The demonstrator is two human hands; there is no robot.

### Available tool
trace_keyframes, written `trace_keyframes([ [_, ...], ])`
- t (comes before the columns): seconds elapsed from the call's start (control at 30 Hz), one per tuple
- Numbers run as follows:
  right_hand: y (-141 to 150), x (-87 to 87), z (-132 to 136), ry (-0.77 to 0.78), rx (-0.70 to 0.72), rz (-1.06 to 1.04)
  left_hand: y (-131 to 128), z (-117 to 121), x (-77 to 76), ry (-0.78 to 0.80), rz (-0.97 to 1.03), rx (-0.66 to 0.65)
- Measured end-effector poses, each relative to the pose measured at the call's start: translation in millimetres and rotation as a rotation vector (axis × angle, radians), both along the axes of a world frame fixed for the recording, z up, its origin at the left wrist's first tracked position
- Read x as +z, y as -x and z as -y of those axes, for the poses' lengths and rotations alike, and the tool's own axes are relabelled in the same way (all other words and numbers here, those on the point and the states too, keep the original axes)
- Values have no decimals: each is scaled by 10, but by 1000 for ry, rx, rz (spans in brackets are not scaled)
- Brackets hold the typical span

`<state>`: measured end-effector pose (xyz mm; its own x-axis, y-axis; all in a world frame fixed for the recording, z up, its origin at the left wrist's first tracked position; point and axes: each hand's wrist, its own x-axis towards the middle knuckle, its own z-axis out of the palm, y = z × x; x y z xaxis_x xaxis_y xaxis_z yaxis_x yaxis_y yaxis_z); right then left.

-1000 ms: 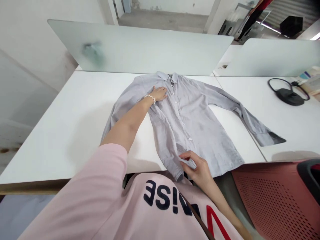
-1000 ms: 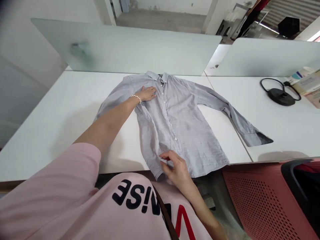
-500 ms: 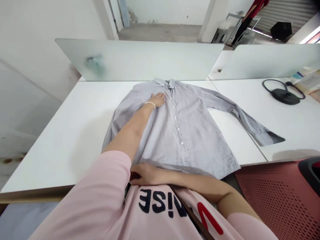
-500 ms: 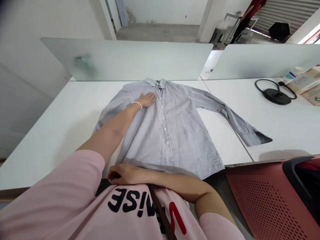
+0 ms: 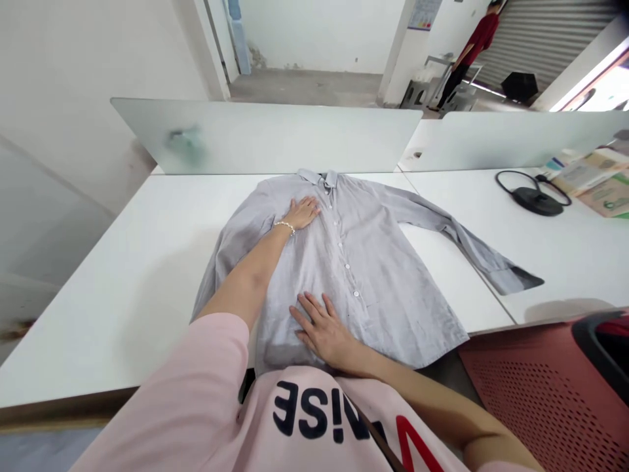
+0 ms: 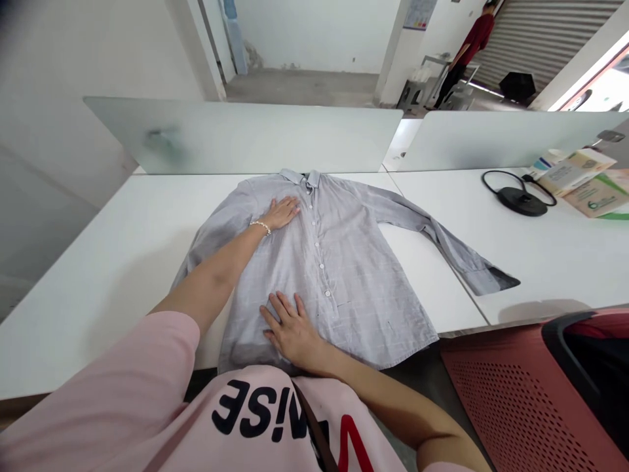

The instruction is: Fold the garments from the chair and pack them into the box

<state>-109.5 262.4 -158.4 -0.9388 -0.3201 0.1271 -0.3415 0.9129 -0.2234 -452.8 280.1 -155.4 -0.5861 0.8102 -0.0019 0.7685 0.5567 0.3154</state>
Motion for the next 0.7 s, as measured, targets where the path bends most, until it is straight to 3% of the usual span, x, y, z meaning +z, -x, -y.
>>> trace_keyframes([
  [0.13, -230, -6, -103, 35, 25, 22, -104, 94, 102, -86, -25, 34],
  [0.27, -324, 220, -353, 207, 30, 113, -510, 311, 180, -51, -46, -80],
  [0.4, -314, 361, -924, 360, -239, 51, -1104, 747, 123, -3, -74, -258],
  [0.47, -290, 299, -1262, 279, -377, 4, -1344, 1009, 69, 27, -76, -295],
  [0.57, -289, 101, -1642, 67, -459, 37, -1557, 1374, 6, 39, -96, -290],
  [0.7, -369, -74, -1776, -61, -483, 24, -1632, 1721, -31, 21, -150, -240],
])
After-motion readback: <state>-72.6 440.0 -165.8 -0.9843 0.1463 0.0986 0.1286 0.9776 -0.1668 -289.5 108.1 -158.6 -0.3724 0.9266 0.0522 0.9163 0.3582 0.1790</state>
